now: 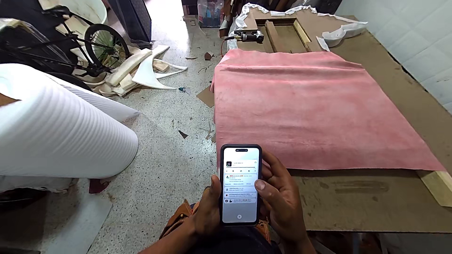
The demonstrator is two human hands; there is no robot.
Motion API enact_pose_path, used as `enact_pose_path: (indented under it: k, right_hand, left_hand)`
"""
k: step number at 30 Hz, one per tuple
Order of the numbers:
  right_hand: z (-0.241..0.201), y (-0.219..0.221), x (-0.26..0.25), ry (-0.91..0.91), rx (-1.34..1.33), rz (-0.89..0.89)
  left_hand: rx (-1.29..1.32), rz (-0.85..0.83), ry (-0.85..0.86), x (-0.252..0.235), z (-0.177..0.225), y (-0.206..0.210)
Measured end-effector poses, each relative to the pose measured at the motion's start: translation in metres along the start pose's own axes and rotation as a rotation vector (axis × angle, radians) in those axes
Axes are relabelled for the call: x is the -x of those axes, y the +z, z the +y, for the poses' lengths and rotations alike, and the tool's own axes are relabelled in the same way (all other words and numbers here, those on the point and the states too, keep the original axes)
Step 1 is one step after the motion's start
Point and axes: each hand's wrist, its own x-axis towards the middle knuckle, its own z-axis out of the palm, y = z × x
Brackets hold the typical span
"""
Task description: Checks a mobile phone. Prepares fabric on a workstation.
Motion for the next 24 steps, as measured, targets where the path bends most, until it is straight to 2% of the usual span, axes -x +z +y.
enact_pose_path:
  k: [24]
  right_hand:
    - [-0.0026,-0.0023,0.0069,-0.026,0.035,0.01]
  left_hand:
    - [-0.003,-0.029,-0.015,0.0003,-0.0003,0.0051]
